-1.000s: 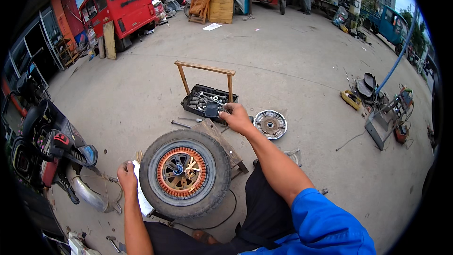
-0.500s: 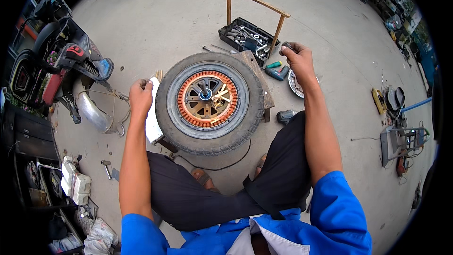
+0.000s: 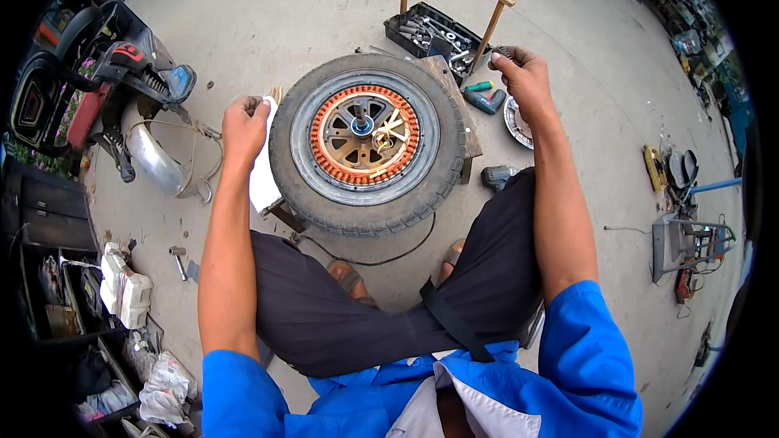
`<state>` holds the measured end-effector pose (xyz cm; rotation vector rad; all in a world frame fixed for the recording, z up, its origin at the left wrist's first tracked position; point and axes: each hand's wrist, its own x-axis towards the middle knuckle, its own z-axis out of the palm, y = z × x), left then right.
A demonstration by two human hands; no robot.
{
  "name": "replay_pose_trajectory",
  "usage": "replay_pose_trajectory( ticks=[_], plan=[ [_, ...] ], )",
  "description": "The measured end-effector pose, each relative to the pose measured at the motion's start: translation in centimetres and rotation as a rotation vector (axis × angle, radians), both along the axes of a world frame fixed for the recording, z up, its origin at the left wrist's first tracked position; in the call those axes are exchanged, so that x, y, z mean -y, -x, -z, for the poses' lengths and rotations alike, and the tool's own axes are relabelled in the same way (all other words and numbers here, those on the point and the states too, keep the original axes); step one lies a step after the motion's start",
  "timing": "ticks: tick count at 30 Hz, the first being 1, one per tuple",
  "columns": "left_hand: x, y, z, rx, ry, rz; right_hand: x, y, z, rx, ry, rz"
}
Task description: The person sits on the ground and works on a motorcycle wheel, removing the tire from the rim and inspecting the internal components. They manipulate the wheel assembly, turning it over and handling the tire and rim separately.
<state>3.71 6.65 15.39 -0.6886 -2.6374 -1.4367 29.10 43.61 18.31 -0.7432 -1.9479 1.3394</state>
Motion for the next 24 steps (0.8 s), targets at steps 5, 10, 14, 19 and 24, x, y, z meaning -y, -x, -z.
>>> replay_pose_trajectory(
  ticks=[5, 10, 14, 19, 24],
  plan=[
    [-0.2, 0.2, 0.0, 0.005, 0.016, 0.005, -0.1, 0.1, 0.3, 0.026, -0.002, -0.006],
    [-0.5, 0.2, 0.2, 0.019, 0.015, -0.008, -0.7, 0.4, 1.0, 0.059, -0.029, -0.008],
    [-0.7, 0.4, 0.4, 0.016, 0.031, -0.021, -0.6, 0.6, 1.2, 0.096, -0.049, -0.014],
    [-1.1, 0.6, 0.6, 0.004, 0.032, -0.019, -0.7, 0.7, 1.4, 0.116, -0.079, -0.017],
    [-1.4, 0.8, 0.7, 0.006, 0.02, -0.011, -0.9, 0.9, 1.7, 0.14, -0.085, -0.036]
  ],
)
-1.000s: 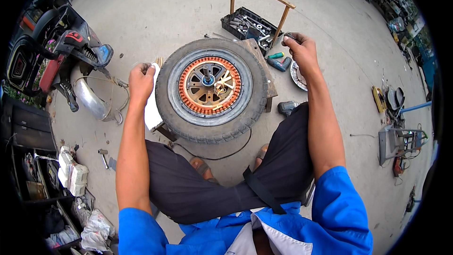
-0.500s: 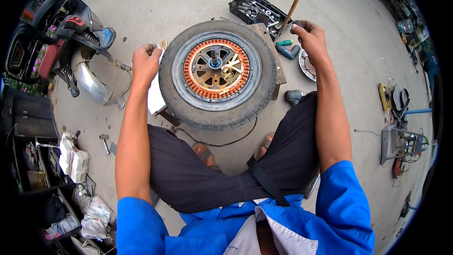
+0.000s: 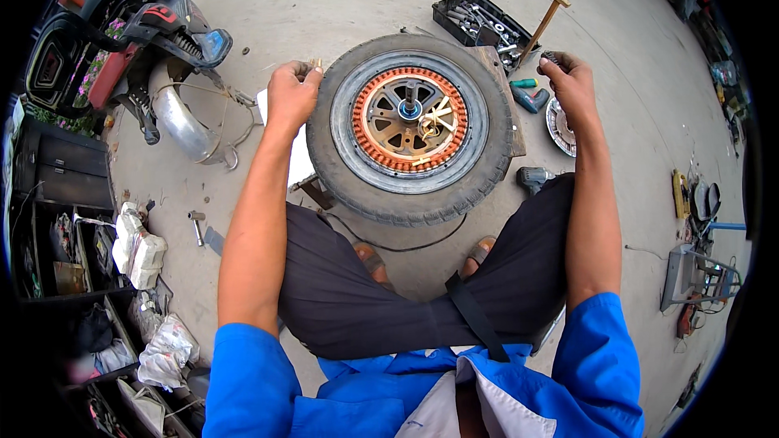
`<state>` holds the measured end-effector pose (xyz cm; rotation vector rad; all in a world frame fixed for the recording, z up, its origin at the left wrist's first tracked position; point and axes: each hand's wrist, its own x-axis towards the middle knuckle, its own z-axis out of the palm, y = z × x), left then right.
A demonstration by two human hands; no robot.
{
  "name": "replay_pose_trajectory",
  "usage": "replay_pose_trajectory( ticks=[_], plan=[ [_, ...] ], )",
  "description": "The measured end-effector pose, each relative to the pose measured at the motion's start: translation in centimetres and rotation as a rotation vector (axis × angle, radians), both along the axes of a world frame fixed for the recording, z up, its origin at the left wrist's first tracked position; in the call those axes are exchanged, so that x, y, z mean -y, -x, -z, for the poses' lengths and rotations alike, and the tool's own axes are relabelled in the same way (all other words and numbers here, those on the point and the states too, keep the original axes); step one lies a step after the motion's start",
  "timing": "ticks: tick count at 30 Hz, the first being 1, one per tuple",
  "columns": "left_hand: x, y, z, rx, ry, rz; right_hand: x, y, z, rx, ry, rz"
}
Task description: The person sits on the ground and works on a motorcycle wheel, removing the tire from the rim and inspecting the internal components. They manipulate the wheel assembly, turning it over and handling the tire and rim separately.
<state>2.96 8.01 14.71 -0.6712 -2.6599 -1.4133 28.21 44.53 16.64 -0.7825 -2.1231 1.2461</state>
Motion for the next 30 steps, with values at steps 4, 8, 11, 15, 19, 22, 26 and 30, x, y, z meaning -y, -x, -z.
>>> replay_pose_trajectory(
  ticks=[4, 8, 11, 15, 19, 22, 26, 30],
  plan=[
    [-0.1, 0.2, 0.0, 0.001, 0.01, 0.006, -0.3, 0.2, 0.4, 0.007, -0.035, -0.01],
    [0.0, 0.4, 0.1, -0.01, 0.015, 0.014, -0.1, 0.4, 0.2, 0.031, -0.046, -0.017],
    [-0.1, 0.2, 0.0, -0.023, 0.019, 0.013, -0.1, 0.5, 0.2, 0.038, -0.054, -0.023],
    [-0.2, 0.1, -0.2, -0.037, 0.026, 0.018, -0.3, 0.5, 0.4, 0.031, -0.051, -0.033],
    [-0.3, 0.3, -0.1, -0.048, 0.04, 0.01, -0.2, 0.4, 0.3, 0.034, -0.044, -0.022],
    [-0.2, 0.2, 0.0, -0.028, 0.028, -0.009, 0.2, 0.5, 0.3, 0.021, -0.055, -0.025],
    [0.0, 0.7, 0.4, -0.043, 0.043, 0.008, 0.4, 0.5, -0.1, 0.038, -0.044, -0.021],
    [-0.3, 0.4, 0.4, -0.041, 0.026, 0.015, 0.1, 0.3, 0.1, 0.053, -0.044, -0.013]
  ],
)
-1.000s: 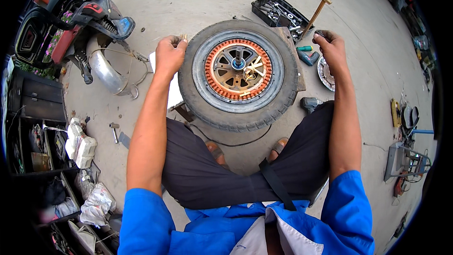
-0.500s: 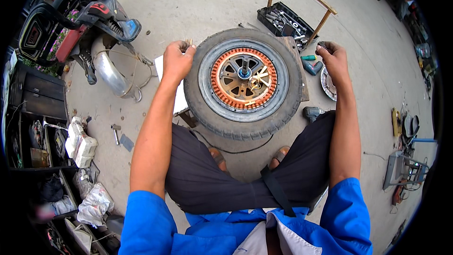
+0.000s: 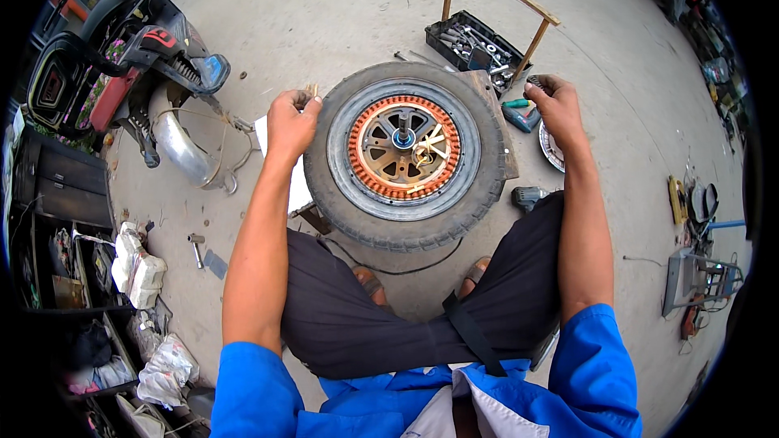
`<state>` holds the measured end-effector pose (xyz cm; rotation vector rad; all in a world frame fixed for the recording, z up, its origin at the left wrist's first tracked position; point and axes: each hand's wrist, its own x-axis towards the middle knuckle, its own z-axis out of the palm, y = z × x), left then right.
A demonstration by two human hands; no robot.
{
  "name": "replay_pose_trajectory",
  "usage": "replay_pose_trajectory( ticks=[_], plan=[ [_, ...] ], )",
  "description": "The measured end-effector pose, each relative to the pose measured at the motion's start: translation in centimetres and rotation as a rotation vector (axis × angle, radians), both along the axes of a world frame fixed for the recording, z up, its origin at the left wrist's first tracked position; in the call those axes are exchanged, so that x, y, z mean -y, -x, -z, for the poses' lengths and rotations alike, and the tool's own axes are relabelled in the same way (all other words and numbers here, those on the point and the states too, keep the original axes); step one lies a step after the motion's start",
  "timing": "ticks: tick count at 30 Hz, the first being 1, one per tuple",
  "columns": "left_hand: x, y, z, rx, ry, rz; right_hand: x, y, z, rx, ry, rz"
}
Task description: The person sits on the ground and works on a motorcycle wheel, removing the tire from the rim and inspecting the internal components. They manipulate the wheel assembly, turning it over and handling the tire and rim separately.
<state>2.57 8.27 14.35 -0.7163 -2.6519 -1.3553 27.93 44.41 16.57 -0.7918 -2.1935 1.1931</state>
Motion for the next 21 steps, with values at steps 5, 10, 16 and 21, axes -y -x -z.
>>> replay_pose_trajectory(
  ticks=[5, 10, 16, 21],
  plan=[
    [0.16, -0.03, 0.03, -0.01, -0.013, 0.013, 0.68, 0.24, -0.22, -0.05, -0.012, 0.031],
    [-0.03, -0.13, -0.04, -0.005, -0.003, 0.005, 0.49, 0.13, -0.06, -0.039, -0.012, 0.032],
    [-0.05, -0.43, -0.39, -0.012, 0.022, 0.013, 0.09, 0.03, -0.29, 0.046, 0.017, -0.008],
    [-0.06, -0.4, -0.35, 0.001, 0.016, 0.017, -0.2, 0.21, 0.35, -0.008, 0.0, -0.001]
  ],
)
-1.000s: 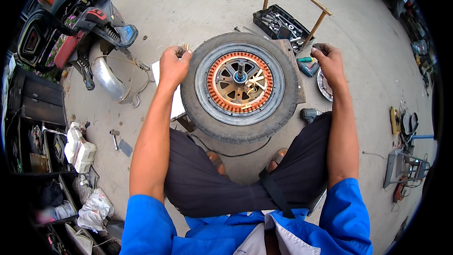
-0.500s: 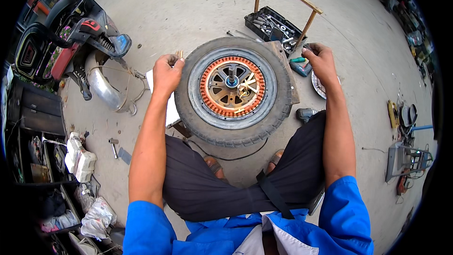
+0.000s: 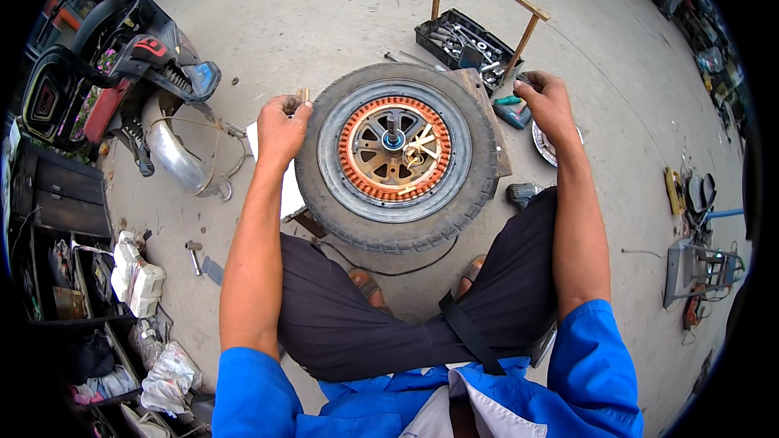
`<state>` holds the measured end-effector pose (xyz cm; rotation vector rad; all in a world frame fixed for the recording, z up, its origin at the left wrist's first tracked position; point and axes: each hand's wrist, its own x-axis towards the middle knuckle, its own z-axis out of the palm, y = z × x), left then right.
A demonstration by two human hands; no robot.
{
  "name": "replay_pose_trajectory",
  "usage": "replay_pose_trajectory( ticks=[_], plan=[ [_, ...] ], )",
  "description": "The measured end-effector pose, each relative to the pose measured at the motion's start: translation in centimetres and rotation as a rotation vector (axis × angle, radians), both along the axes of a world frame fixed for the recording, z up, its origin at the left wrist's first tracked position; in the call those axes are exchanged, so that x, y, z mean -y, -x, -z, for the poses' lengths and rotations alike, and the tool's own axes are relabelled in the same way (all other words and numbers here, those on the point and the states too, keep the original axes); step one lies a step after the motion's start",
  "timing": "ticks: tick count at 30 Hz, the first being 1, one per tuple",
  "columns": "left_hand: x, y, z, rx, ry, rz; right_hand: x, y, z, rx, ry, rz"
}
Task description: The person sits on the ground and works on a motorcycle wheel, removing the tire from the rim and inspecting the internal components. They manipulate the wheel assembly, turning it over and handling the tire and rim separately.
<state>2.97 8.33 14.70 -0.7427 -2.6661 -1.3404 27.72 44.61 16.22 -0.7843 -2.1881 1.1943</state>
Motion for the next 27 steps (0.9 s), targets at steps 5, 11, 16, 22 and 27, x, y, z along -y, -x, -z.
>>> replay_pose_trajectory(
  ticks=[5, 11, 16, 22, 27],
  plan=[
    [0.1, 0.3, 0.3, -0.012, 0.004, 0.006, -0.5, 0.2, 0.6, -0.023, -0.014, 0.008],
    [-0.2, -0.2, -0.2, 0.001, -0.029, -0.011, -0.4, 0.0, 0.4, 0.024, -0.05, 0.017],
    [-0.1, -0.1, 0.0, 0.023, -0.037, -0.003, -0.6, 0.0, 0.4, 0.07, -0.058, -0.001],
    [0.0, 0.1, 0.0, 0.02, -0.018, 0.007, -1.0, 0.2, 0.8, 0.094, -0.121, 0.001],
    [-0.1, 0.0, 0.0, 0.05, -0.027, -0.009, -1.5, 0.3, 1.6, 0.033, -0.101, 0.023]
  ],
)
